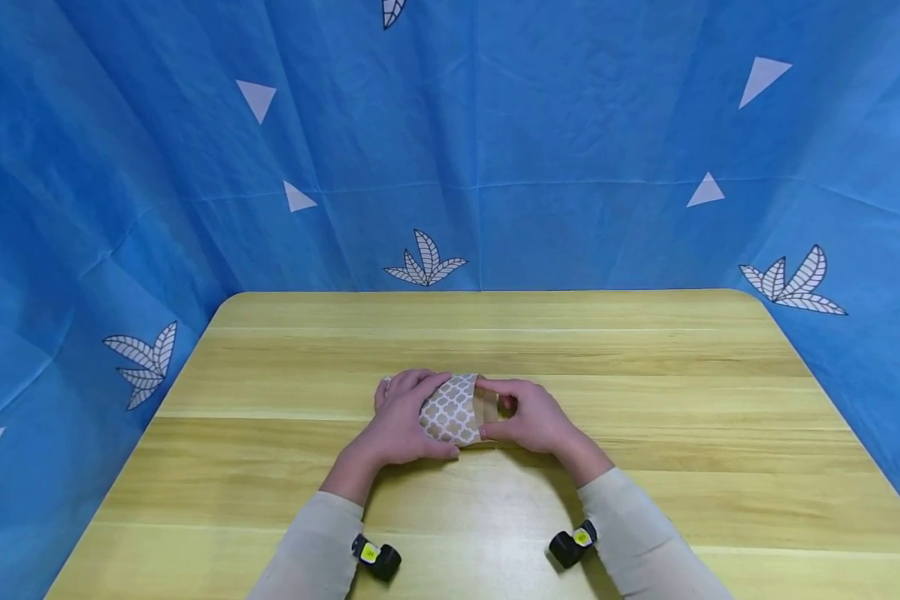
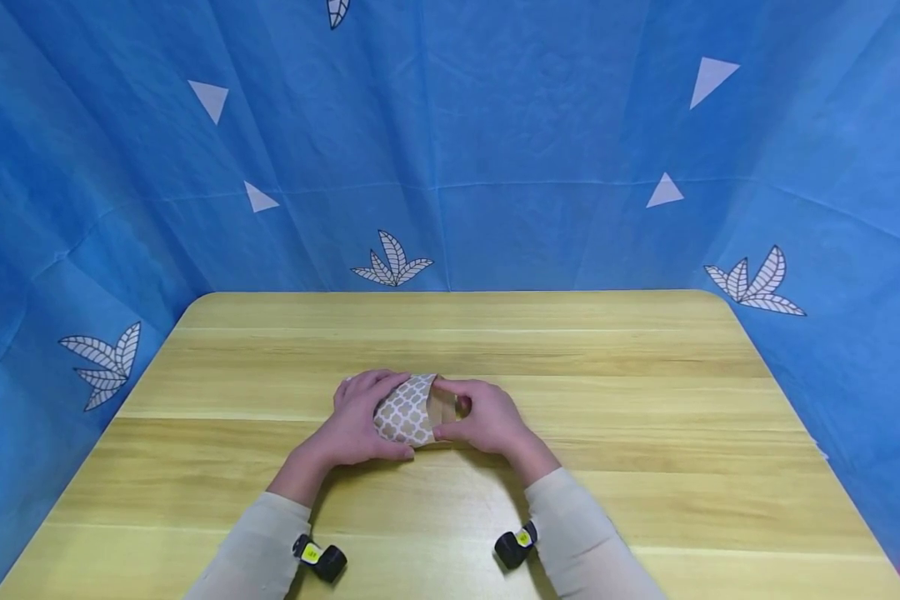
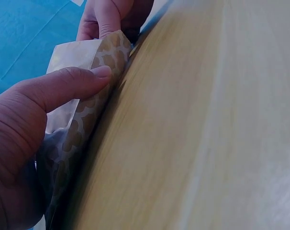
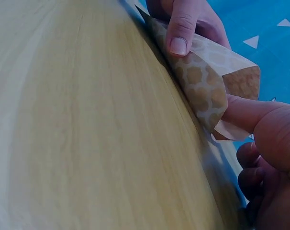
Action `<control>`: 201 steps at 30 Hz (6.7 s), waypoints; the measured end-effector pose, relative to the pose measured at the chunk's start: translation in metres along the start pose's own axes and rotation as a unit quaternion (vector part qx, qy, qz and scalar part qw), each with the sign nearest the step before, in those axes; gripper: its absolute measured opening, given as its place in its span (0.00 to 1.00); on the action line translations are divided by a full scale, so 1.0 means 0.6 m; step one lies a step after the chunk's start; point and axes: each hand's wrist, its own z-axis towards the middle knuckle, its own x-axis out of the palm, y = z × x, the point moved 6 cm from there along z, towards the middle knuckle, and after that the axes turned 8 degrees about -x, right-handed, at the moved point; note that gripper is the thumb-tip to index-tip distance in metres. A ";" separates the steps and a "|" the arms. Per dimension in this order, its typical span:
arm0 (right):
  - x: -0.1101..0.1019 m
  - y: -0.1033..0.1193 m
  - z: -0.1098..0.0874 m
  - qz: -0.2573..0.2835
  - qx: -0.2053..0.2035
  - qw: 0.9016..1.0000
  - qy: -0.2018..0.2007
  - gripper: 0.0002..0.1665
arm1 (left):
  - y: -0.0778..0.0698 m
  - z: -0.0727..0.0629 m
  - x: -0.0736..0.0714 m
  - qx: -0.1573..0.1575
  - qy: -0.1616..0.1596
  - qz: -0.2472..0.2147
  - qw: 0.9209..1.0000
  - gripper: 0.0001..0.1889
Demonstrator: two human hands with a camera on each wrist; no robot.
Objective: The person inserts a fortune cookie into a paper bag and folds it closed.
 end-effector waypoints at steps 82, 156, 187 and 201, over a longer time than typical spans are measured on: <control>0.000 -0.001 -0.043 0.183 0.137 0.962 -0.151 0.38 | 0.022 -0.020 -0.030 -0.206 -0.090 -0.317 0.921 0.33; -0.062 0.110 -0.020 0.203 -0.121 0.932 -0.274 0.47 | -0.087 -0.034 -0.088 0.061 -0.170 -0.321 0.930 0.37; -0.060 0.096 -0.014 0.234 -0.162 0.913 -0.292 0.35 | -0.089 -0.029 -0.087 0.034 -0.185 -0.351 0.917 0.32; -0.062 0.094 -0.015 0.218 -0.149 0.917 -0.299 0.30 | -0.133 -0.057 -0.116 0.049 -0.153 -0.362 0.918 0.34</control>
